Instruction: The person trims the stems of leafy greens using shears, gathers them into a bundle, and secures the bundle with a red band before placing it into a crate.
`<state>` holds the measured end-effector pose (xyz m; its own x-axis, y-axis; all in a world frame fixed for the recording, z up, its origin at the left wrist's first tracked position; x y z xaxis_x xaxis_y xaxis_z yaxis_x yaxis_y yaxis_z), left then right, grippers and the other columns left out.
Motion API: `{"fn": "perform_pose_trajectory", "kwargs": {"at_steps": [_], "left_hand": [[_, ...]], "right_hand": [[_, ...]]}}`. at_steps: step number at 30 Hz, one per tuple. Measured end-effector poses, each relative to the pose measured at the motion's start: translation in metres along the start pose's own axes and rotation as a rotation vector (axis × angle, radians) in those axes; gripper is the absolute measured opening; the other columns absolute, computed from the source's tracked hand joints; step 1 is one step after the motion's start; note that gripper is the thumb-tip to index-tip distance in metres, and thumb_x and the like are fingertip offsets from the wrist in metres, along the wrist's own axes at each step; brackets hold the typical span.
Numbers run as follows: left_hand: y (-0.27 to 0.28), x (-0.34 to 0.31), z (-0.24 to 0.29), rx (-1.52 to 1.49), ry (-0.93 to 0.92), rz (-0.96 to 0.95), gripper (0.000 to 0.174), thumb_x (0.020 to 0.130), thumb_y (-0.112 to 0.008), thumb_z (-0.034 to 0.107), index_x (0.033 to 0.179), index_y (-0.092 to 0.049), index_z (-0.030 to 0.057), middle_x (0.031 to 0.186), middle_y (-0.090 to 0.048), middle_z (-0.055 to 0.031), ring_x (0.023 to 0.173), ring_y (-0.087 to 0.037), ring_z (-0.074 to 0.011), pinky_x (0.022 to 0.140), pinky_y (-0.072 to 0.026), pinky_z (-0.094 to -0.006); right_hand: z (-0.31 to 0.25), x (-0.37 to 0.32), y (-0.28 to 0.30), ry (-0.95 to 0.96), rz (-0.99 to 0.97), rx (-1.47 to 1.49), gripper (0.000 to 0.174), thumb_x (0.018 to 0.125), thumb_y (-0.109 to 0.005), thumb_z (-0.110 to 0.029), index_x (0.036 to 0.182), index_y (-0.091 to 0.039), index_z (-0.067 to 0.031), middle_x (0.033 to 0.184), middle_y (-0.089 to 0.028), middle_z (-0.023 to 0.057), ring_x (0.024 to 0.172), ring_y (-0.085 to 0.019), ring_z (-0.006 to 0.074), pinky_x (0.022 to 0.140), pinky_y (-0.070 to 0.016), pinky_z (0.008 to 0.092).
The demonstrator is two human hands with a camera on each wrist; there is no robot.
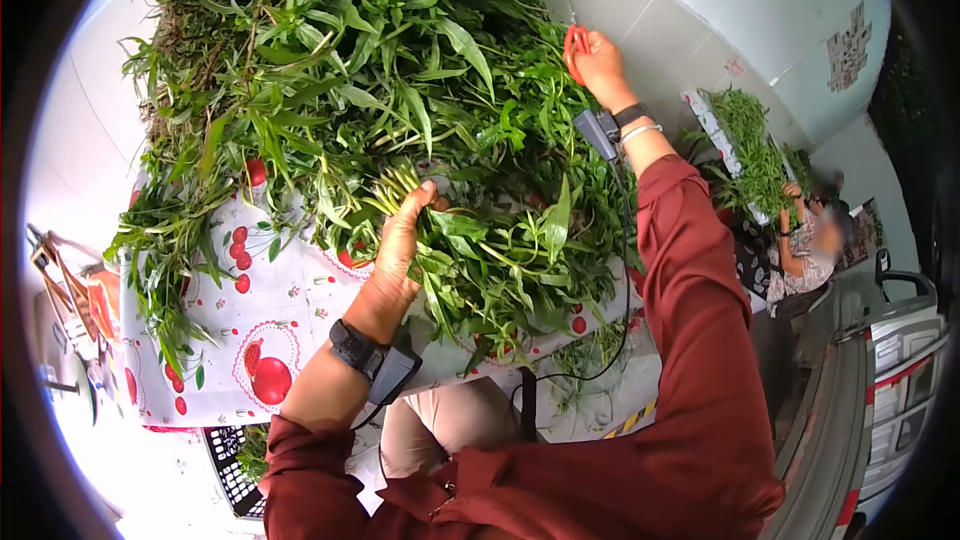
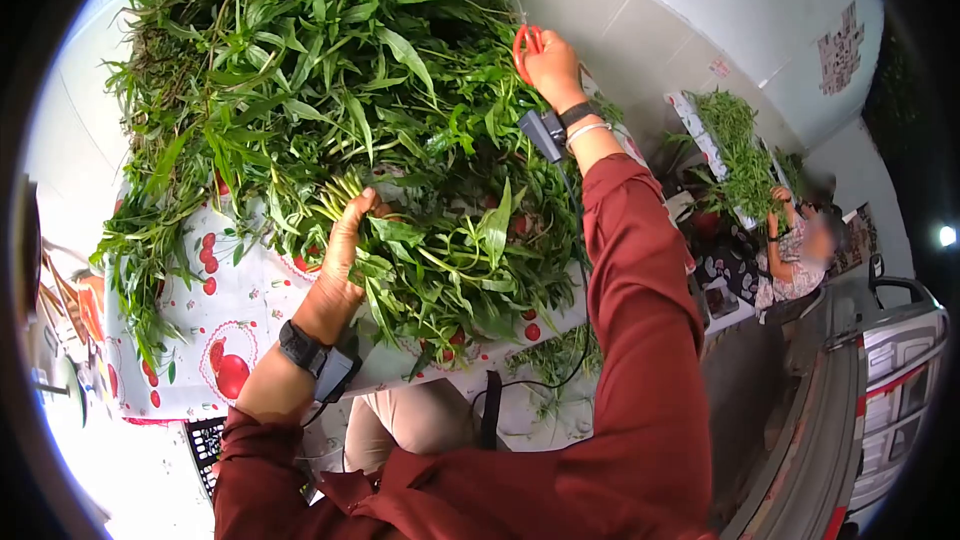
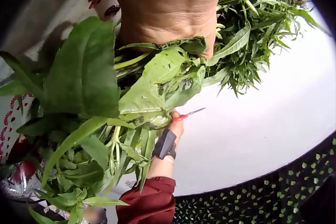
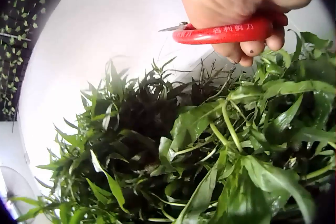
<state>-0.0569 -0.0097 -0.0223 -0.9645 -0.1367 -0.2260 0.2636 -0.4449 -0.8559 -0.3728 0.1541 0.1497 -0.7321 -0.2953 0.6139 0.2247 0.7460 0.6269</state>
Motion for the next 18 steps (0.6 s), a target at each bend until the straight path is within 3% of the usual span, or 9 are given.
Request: {"fn": "perform_pose_trajectory", "kwargs": {"at_steps": [1,2,4,8,9,12,14,15,18], "left_hand": [[0.000,-0.001,0.001,0.044,0.007,0.011,0.030,0.077,-0.071,0.033,0.087,-0.060,0.0066,0.079,-0.059,-0.0033,0.067,-0.058,-0.0163,0.063,-0.0511,-0.0316],[-0.003,-0.003,0.003,0.041,0.001,0.015,0.030,0.077,-0.071,0.033,0.087,-0.060,0.0066,0.079,-0.059,-0.0033,0.067,-0.058,-0.0163,0.063,-0.0511,-0.0316],[-0.008,-0.006,0.002,0.030,0.020,0.056,0.025,0.084,-0.064,0.030,0.076,-0.049,0.0124,0.068,-0.052,-0.0006,0.063,-0.053,-0.0163,0.061,-0.0481,-0.0315],[-0.010,-0.008,0.004,0.043,0.018,0.061,0.024,0.084,-0.064,0.031,0.079,-0.050,0.0116,0.070,-0.053,-0.0015,0.063,-0.054,-0.0168,0.061,-0.0486,-0.0321],[-0.010,-0.008,0.004,0.048,0.021,0.062,0.024,0.084,-0.064,0.031,0.080,-0.051,0.0113,0.071,-0.054,-0.0017,0.064,-0.055,-0.0170,0.061,-0.0489,-0.0323],[-0.011,-0.009,0.004,0.024,0.030,0.046,0.024,0.083,-0.065,0.031,0.084,-0.053,0.0100,0.074,-0.056,-0.0024,0.067,-0.057,-0.0178,0.064,-0.0508,-0.0334],[-0.008,-0.009,0.004,0.046,0.018,0.083,0.032,0.076,-0.072,0.035,0.083,-0.060,0.0061,0.082,-0.059,-0.0057,0.070,-0.058,-0.0172,0.066,-0.0517,-0.0342],[-0.012,-0.012,0.005,0.062,0.033,0.072,0.026,0.082,-0.066,0.033,0.088,-0.056,0.0099,0.077,-0.059,-0.0030,0.069,-0.059,-0.0184,0.065,-0.0522,-0.0343],[-0.015,-0.015,0.005,0.077,0.078,0.071,0.029,0.082,-0.066,0.037,0.087,-0.058,0.0097,0.080,-0.061,-0.0044,0.071,-0.061,-0.0193,0.065,-0.0534,-0.0356]], "right_hand": [[0.005,0.003,-0.010,-0.006,-0.015,0.012,0.021,0.071,-0.065,-0.020,0.087,-0.063,-0.0060,0.080,-0.066,0.0162,0.076,-0.064,0.0329,0.071,-0.0485,0.0409],[-0.013,-0.001,-0.006,-0.001,-0.019,0.015,0.021,0.071,-0.065,-0.020,0.087,-0.063,-0.0060,0.080,-0.066,0.0162,0.076,-0.064,0.0329,0.071,-0.0485,0.0409],[-0.030,-0.013,-0.002,-0.099,-0.119,-0.259,0.017,0.071,-0.064,-0.018,0.084,-0.063,-0.0063,0.077,-0.065,0.0161,0.074,-0.063,0.0336,0.069,-0.0481,0.0405],[-0.007,-0.022,-0.005,-0.252,-0.199,0.082,0.007,0.071,-0.061,-0.010,0.076,-0.061,-0.0049,0.065,-0.062,0.0107,0.058,-0.058,0.0230,0.056,-0.0461,0.0378],[-0.012,-0.033,0.001,-0.338,-0.273,0.221,0.005,0.074,-0.061,-0.007,0.074,-0.057,-0.0042,0.061,-0.055,0.0042,0.050,-0.051,0.0154,0.046,-0.0414,0.0311],[-0.024,-0.063,0.024,-0.402,-0.350,0.469,0.009,0.078,-0.062,-0.006,0.080,-0.053,-0.0036,0.063,-0.050,0.0011,0.046,-0.045,0.0113,0.041,-0.0362,0.0254],[-0.040,-0.086,0.047,-0.382,-0.373,0.563,0.012,0.079,-0.062,-0.006,0.083,-0.051,-0.0032,0.065,-0.049,0.0007,0.045,-0.043,0.0100,0.040,-0.0352,0.0239],[-0.051,-0.098,0.058,-0.360,-0.387,0.662,0.015,0.080,-0.062,-0.006,0.087,-0.049,-0.0029,0.066,-0.048,0.0003,0.044,-0.042,0.0087,0.040,-0.0341,0.0225],[-0.083,-0.133,0.090,-0.391,-0.381,0.614,0.013,0.083,-0.058,-0.005,0.094,-0.050,-0.0058,0.075,-0.054,0.0008,0.047,-0.039,0.0020,0.041,-0.0322,0.0179]]}}
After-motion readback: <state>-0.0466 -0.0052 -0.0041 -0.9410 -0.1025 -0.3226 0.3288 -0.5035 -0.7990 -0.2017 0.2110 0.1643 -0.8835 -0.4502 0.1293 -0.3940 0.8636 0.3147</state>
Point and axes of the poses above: each hand's wrist, its own x-axis towards the middle knuckle, its own y-axis out of the back of the hand, z = x × y, the point moved 6 cm from there along x, towards the middle knuckle
